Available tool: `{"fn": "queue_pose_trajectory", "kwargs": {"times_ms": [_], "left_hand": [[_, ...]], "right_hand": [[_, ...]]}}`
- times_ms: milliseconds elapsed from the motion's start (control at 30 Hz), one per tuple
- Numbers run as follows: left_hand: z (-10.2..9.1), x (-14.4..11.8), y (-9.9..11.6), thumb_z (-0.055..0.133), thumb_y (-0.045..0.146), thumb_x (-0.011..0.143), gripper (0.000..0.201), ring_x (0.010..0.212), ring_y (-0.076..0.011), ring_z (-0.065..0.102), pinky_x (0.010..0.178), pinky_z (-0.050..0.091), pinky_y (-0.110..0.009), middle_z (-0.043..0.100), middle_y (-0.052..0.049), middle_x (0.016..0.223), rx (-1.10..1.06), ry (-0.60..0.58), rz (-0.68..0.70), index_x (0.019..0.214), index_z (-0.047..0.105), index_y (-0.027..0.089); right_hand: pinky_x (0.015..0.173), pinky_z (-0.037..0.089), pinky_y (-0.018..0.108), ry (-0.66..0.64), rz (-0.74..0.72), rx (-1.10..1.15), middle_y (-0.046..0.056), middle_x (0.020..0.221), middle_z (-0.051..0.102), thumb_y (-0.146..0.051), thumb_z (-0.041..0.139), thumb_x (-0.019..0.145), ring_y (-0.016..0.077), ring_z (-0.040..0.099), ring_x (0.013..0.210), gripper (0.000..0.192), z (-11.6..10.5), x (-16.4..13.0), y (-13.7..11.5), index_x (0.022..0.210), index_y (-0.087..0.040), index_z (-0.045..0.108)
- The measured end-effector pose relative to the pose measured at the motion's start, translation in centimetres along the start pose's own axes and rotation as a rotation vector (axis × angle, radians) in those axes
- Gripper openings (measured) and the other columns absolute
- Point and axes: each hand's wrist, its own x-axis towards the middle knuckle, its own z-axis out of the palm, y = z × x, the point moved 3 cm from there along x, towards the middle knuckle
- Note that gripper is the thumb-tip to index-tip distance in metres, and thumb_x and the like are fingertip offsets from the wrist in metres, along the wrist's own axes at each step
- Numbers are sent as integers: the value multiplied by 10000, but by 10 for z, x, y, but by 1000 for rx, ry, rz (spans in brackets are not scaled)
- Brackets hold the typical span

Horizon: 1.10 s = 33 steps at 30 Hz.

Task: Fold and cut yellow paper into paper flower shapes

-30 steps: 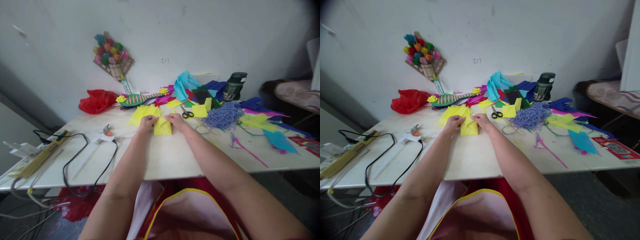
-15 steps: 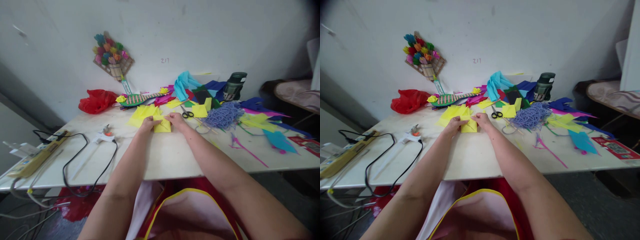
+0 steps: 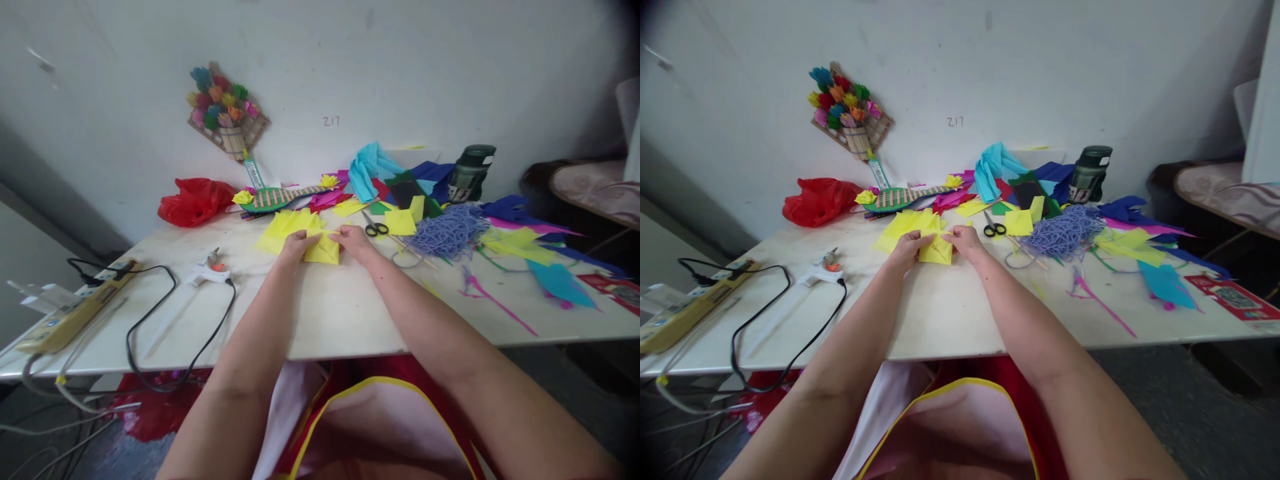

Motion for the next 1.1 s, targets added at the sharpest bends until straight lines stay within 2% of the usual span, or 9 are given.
{"fn": "queue_pose_trajectory", "kwargs": {"times_ms": [67, 300, 500, 700, 1100], "left_hand": [[0, 0, 1, 724, 358, 482, 316, 493, -119, 554, 514, 447, -236, 589, -6, 538, -29, 12, -10, 623, 548, 137], [-1, 1, 1, 724, 264, 464, 284, 582, -158, 594, 590, 462, -270, 630, -32, 607, -76, -55, -34, 671, 582, 130], [-8, 6, 0, 660, 168, 480, 198, 593, -154, 599, 550, 456, -236, 615, -11, 577, -131, -13, -52, 651, 566, 136], [-5, 4, 0, 692, 179, 470, 274, 576, -153, 598, 579, 476, -270, 642, -34, 644, -99, -123, -46, 716, 587, 122], [-4, 3, -2, 741, 161, 425, 411, 713, -198, 619, 682, 482, -320, 662, -61, 735, -102, -133, -59, 810, 605, 113]], "right_hand": [[415, 408, 232, 9, -6, -1, -29, 473, 537, -362, 671, 535, 117, 501, 450, 236, 0, 0, -1, 567, -172, 535], [402, 408, 218, 19, 0, -9, -36, 456, 523, -349, 666, 550, 107, 494, 432, 235, 0, -1, -3, 567, -163, 524], [389, 405, 211, 3, 7, 34, -35, 473, 539, -330, 655, 569, 101, 492, 427, 208, -1, 0, -1, 576, -163, 530], [388, 407, 207, -2, 13, 43, -34, 473, 541, -343, 673, 555, 101, 498, 432, 233, 0, -1, -1, 572, -162, 528], [400, 406, 214, -6, 11, 41, -32, 479, 534, -334, 670, 550, 105, 496, 445, 226, 0, -2, -1, 575, -161, 526]]}}
